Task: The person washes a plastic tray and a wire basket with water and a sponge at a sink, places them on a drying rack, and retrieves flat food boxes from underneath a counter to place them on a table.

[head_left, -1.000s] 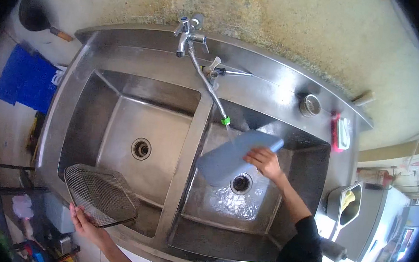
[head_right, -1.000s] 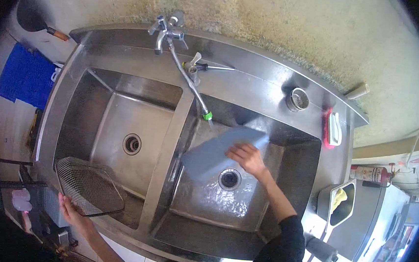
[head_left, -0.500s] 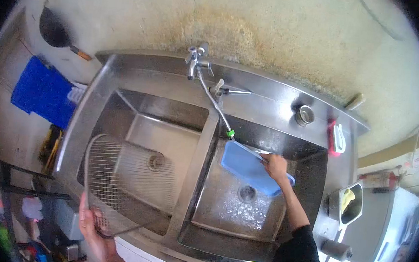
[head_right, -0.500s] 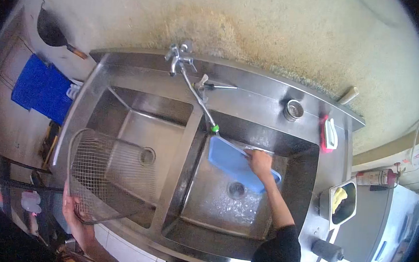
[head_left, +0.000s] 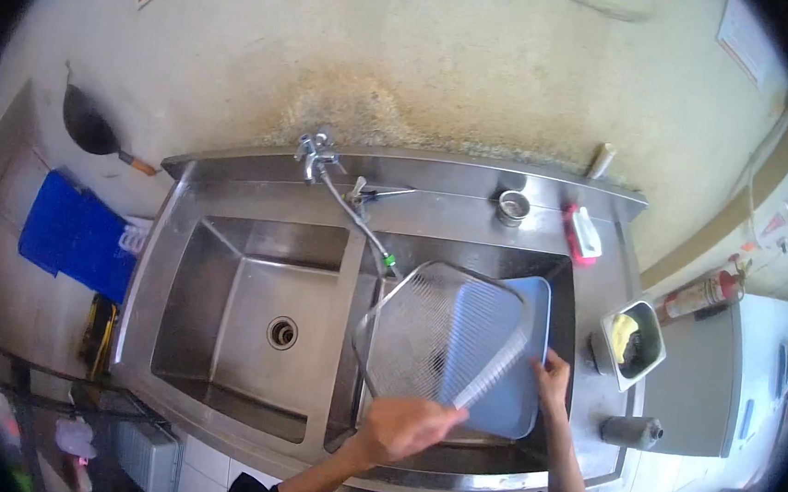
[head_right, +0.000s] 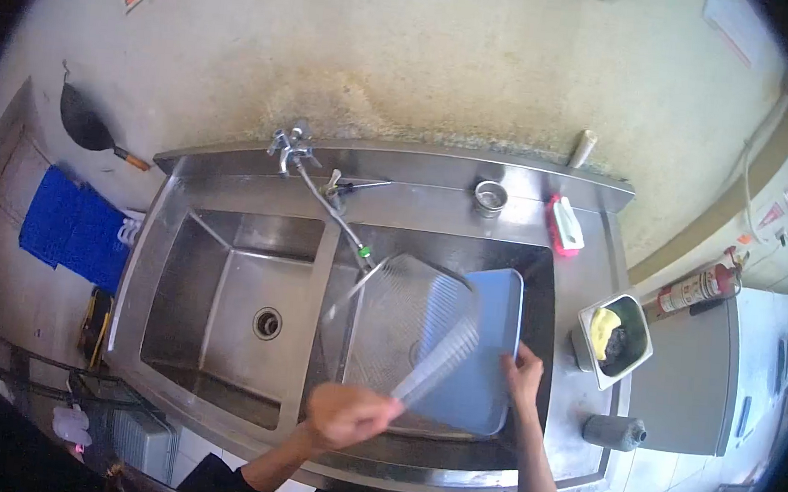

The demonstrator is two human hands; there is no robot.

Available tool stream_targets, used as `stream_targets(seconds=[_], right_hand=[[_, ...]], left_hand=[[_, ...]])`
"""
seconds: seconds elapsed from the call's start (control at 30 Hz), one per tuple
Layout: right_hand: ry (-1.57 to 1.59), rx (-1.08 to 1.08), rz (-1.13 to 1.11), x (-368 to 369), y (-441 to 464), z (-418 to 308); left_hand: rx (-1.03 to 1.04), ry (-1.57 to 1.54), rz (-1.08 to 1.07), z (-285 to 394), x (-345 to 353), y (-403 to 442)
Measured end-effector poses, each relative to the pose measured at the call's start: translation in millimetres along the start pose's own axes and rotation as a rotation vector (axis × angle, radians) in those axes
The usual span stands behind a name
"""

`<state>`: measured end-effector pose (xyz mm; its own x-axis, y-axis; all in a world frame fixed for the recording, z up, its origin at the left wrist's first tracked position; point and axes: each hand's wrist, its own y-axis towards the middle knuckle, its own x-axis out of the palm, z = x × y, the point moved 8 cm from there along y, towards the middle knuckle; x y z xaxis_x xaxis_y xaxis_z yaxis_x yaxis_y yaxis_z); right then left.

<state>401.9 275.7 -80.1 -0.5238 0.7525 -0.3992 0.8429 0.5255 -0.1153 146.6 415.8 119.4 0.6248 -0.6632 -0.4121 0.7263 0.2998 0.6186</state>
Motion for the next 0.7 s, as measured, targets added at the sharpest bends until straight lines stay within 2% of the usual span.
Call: stream_targets(seconds=[0.03, 0.1, 0.13, 0.2, 0.23, 0.27, 0.33, 0.37, 0.4, 0.47, 0.53, 0.6, 0.63, 0.67, 0.7], right_hand=[[0.209, 0.124, -0.064, 1, -8, 37], [0.537, 0.311, -0.129, 16, -31, 24], [0.539, 0.317, -0.12, 12, -37, 18], [0.662, 0.604, -0.099, 11, -57, 28], [0.868, 0.69, -0.045, 22, -67, 18], [0.866, 0.7, -0.037, 19, -75, 13], [0.843, 0.538, -0.129, 12, -79, -2], [0.645, 0.428, -0.169, 13, -79, 15], [0.469, 0.426, -0.178, 17, -87, 25], [0.373, 0.318, -0.27, 47, -96, 24], [0.431, 0.29, -0.248, 55, -96, 44], [0.386, 0.303, -0.027, 29, -91, 72], [0.545, 0.41, -0.027, 31, -91, 86], [0.556, 0.374, -0.051, 27, -88, 85], [0.584, 0.373, -0.018, 27, -84, 98]], left_hand=[[0.007, -0.009, -0.008, 2, 6, -2], [0.254, 0.238, -0.295, 25, 35, -6], [0.255, 0.231, -0.302, 20, 37, -10], [0.316, 0.279, -0.43, 3, 46, -33], [0.248, 0.189, -0.413, -4, 43, -38], [0.243, 0.178, -0.419, -9, 44, -45], [0.139, 0.031, -0.466, -24, 53, -61], [0.129, 0.024, -0.463, -25, 63, -68], [0.125, -0.035, -0.469, -23, 76, -77], [0.108, -0.097, -0.477, -19, 93, -99], [0.189, 0.042, -0.528, -25, 106, -115], [0.162, 0.017, -0.571, -32, 99, -113], [0.136, -0.019, -0.611, -33, 97, -115], [0.123, -0.018, -0.609, -40, 96, -116], [0.133, -0.006, -0.709, -50, 104, -122]])
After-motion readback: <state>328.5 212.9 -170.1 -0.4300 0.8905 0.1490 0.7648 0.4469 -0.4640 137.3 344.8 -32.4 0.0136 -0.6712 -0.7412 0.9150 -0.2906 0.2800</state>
